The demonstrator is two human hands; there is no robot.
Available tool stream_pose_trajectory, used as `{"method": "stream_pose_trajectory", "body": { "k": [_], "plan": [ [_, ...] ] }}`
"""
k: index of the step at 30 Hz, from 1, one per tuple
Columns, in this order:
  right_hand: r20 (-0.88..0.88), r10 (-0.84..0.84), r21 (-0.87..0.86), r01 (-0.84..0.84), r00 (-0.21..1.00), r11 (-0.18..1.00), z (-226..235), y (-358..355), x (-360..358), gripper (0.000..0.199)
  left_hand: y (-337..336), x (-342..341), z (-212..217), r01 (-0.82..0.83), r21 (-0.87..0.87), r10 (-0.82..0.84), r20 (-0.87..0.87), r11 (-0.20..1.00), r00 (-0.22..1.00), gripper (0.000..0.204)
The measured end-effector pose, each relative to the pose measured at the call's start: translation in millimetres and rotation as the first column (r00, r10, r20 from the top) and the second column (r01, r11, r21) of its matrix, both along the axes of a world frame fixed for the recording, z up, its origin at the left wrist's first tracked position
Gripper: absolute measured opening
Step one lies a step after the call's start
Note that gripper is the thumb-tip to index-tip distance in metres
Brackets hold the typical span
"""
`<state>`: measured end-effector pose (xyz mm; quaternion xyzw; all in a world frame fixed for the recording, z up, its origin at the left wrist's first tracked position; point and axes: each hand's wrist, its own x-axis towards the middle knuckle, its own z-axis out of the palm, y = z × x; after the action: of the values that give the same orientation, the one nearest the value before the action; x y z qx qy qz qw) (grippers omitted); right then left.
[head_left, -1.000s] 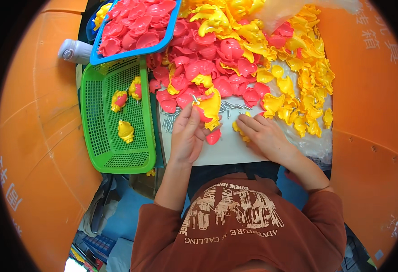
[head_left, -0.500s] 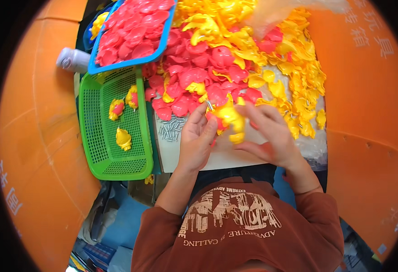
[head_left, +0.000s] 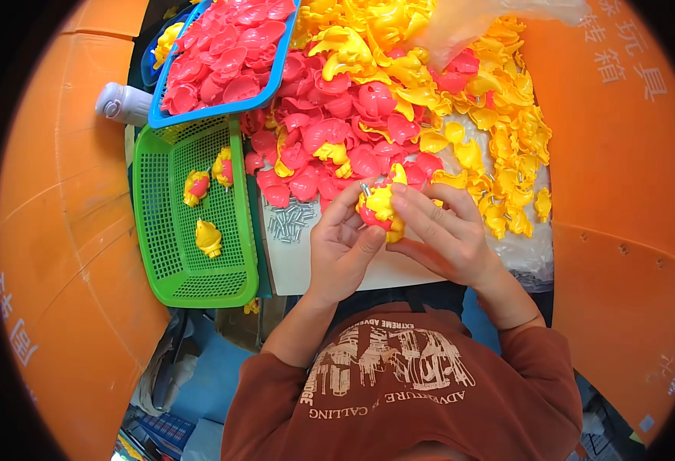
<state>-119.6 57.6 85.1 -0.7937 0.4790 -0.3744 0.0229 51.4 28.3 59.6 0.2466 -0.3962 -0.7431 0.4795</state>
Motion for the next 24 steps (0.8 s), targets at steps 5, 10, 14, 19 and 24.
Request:
{"method": "stream_pose_trajectory", "body": {
  "k": [5,10,14,19,24],
  "plan": [
    [-0.08,0.03,-0.058,-0.034,0.996,0.998,-2,3,0,0.053,1,2,3,0.022,0.0,-0.022,0.02,1.0,1.0,0.061],
    [-0.096,0.037,-0.121,-0.048,0.995,0.991,-5,4,1,0.051,3,1,1,-0.011,-0.046,0.011,0.01,0.999,1.0,0.059],
    [-0.052,0.087,-0.126,-0.093,0.995,0.988,-7,4,-1,0.05,5,1,-1,-0.039,-0.075,0.043,0.051,0.996,0.998,0.06],
    [0.656,-0.137,0.297,-0.087,0.742,0.951,2,-4,0,0.04,7,2,-2,-0.012,-0.034,0.013,0.022,0.999,1.0,0.063],
    [0.911,-0.305,0.413,-0.596,0.279,0.688,-3,-17,4,0.031,8,-3,0,0.025,-0.071,-0.026,-0.014,0.997,1.0,0.062]
  ]
}}
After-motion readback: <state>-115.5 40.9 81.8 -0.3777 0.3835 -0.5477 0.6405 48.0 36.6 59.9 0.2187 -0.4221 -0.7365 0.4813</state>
